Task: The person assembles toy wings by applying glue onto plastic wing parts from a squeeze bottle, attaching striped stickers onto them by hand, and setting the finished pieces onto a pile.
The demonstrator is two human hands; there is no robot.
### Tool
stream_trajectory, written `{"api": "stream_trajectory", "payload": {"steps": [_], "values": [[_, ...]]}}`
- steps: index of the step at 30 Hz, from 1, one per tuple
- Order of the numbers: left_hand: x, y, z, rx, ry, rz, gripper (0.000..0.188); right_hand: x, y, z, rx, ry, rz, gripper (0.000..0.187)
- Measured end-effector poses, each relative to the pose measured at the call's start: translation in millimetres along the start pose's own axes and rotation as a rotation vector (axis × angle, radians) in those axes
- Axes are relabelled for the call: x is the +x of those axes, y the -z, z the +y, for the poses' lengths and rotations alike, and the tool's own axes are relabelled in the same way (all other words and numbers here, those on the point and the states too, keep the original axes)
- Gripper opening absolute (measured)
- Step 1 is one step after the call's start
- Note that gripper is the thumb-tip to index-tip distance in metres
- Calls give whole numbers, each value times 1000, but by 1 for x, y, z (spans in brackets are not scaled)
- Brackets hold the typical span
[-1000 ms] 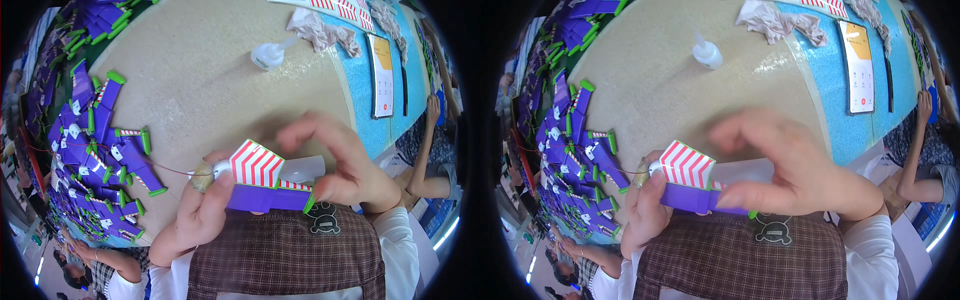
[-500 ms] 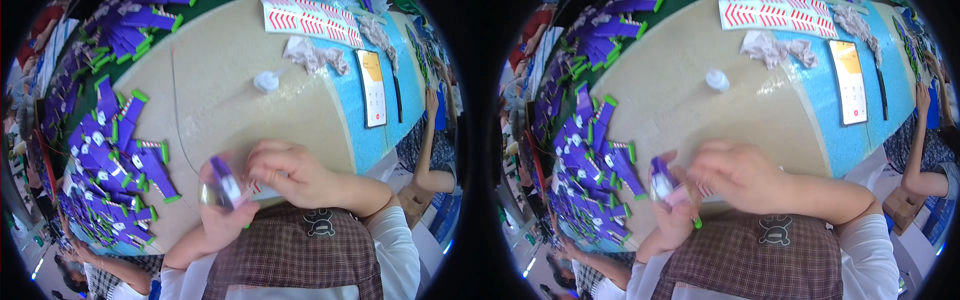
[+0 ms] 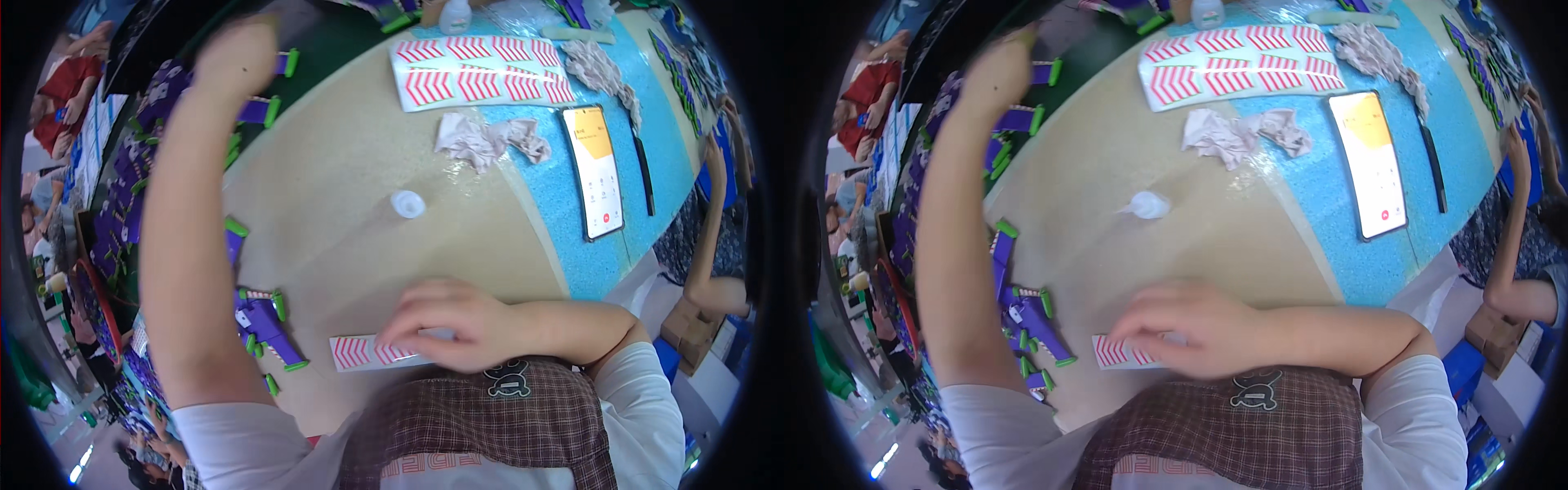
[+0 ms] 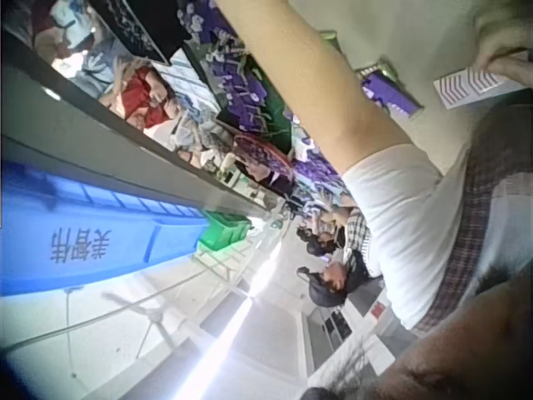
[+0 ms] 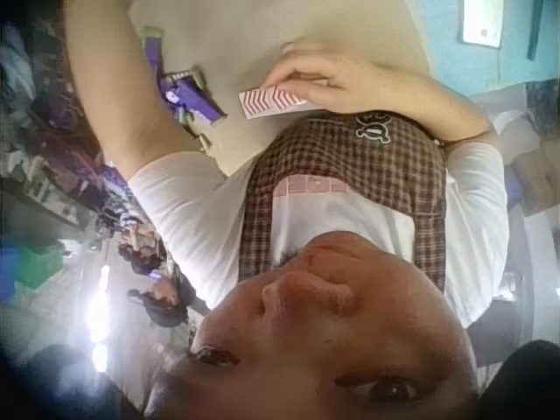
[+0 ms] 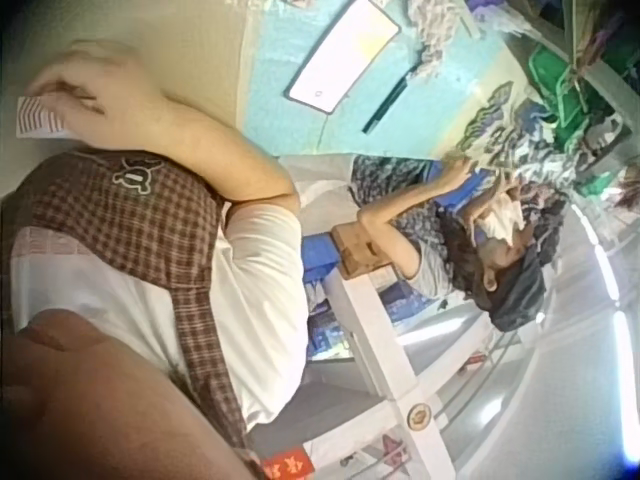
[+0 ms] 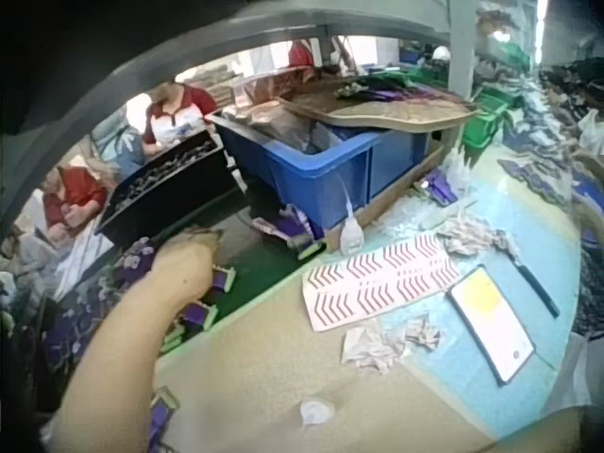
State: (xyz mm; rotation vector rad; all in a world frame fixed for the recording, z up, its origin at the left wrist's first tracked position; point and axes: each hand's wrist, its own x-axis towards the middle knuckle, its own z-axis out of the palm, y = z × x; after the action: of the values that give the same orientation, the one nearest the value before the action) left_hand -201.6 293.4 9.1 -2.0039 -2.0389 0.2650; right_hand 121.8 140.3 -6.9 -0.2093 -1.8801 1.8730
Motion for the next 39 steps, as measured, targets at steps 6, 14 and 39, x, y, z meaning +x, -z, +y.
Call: {"api": "stream_trajectory", "payload": {"steps": [6,14,39], "values": [[-4,14,-57,133,-189,-84,39,4,30,-77,427,264,20,9],[-173,110,68,78,-306,338,17,-2,2,-42,-570,335,373,21],[-292,61,155,-2069,1112,102,21,21,26,22,-56,-316,476,33]]}}
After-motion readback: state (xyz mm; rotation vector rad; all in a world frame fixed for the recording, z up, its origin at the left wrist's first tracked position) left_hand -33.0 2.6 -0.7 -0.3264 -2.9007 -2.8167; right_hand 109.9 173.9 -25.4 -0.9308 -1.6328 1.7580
